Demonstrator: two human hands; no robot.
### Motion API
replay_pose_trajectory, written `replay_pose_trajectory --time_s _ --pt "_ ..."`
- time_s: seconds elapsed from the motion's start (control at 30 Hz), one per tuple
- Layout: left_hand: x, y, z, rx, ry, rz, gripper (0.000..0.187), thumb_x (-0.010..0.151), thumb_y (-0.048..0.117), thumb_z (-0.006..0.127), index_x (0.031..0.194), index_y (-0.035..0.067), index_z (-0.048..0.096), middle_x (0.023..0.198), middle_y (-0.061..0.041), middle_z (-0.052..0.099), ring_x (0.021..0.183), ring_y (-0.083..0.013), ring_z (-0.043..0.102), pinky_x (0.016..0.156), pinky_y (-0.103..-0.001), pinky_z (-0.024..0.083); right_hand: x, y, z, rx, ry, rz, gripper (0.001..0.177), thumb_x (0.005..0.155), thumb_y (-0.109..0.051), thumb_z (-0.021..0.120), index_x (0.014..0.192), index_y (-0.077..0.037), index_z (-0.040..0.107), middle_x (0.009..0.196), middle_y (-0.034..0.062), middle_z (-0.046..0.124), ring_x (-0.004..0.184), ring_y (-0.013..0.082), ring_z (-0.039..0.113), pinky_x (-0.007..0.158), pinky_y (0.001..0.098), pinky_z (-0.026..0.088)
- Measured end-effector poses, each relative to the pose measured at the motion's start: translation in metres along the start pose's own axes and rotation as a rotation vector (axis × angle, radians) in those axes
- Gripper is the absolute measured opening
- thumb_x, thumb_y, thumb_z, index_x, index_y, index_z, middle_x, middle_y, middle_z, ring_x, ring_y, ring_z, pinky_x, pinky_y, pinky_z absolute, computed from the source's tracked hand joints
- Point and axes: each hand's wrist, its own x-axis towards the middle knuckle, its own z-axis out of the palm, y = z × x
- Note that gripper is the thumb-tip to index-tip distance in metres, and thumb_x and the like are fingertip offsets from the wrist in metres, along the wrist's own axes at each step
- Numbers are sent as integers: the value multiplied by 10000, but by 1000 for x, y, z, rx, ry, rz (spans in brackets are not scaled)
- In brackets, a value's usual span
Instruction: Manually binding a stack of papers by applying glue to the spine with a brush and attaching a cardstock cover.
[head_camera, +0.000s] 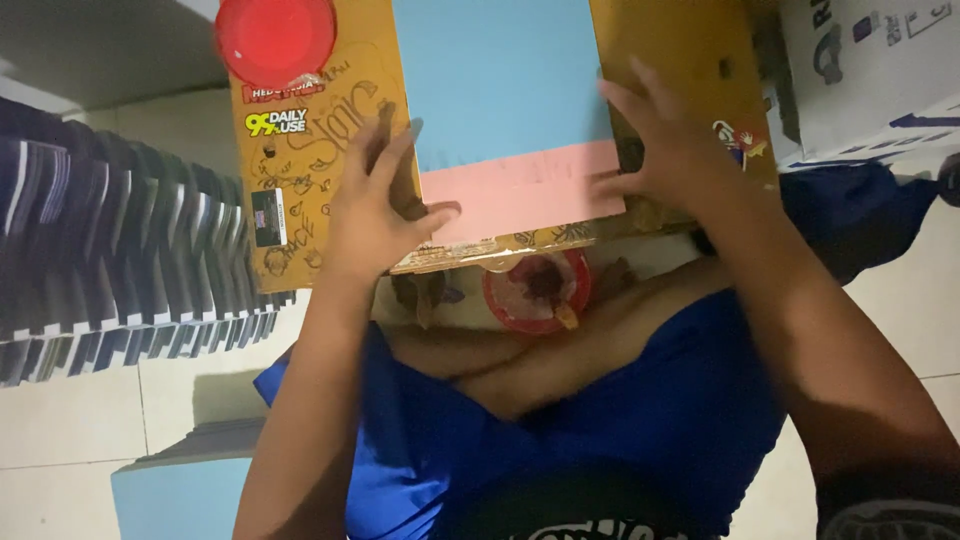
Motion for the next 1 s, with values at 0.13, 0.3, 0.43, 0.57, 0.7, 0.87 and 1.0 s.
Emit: replay_pose_trajectory --time_s 0.13,0.3,0.43,0.57,0.7,0.87,1.0 --pt "-2 -9 7 34 33 33 824 883 483 900 1550 241 480 1640 -189 303 1520 -430 374 963 -650 575 7 17 14 -138 91 -167 954 830 -386 835 1623 -183 345 1722 158 91 1542 431 218 1131 619 331" --pt "7 3 2 85 -1 13 942 845 508 922 1594 270 402 1644 -190 262 1547 -394 362 871 -622 615 10 7 15 -212 90 -180 932 852 -436 808 1625 -197 345 1724 135 76 1557 408 146 1128 649 327" --pt "6 -1 9 171 56 110 863 932 591 844 1604 278 404 1629 -225 316 1506 -460 375 952 -654 587 14 24 28 -236 204 -381 889 845 -344 845 1574 -114 393 1681 261 194 1534 479 203 1162 656 292" --pt "9 -4 16 219 75 172 874 944 678 733 1626 265 375 1627 -257 307 1513 -486 346 998 -673 562 28 39 41 -246 246 -466 928 852 -484 821 1572 -87 391 1674 284 145 1528 511 182 1179 668 274" --pt "9 1 15 298 26 144 818 969 657 706 1619 267 398 1663 -228 272 1545 -471 263 927 -655 596 9 -35 4 161 -19 78 867 830 -285 840 1575 -215 401 1730 48 69 1583 274 16 1230 505 143" --pt "14 4 20 394 7 143 824 991 774 527 1611 246 404 1676 -222 237 1531 -483 282 832 -633 611 25 9 36 -268 107 -368 847 887 -500 738 1562 -130 383 1700 231 50 1545 490 94 1168 696 213" --pt "13 7 28 392 107 148 846 960 823 515 1601 274 468 1681 -195 260 1564 -419 266 778 -595 634 30 4 37 -373 128 -345 1110 775 -631 806 1621 -89 334 1674 279 53 1527 503 96 1151 713 237"
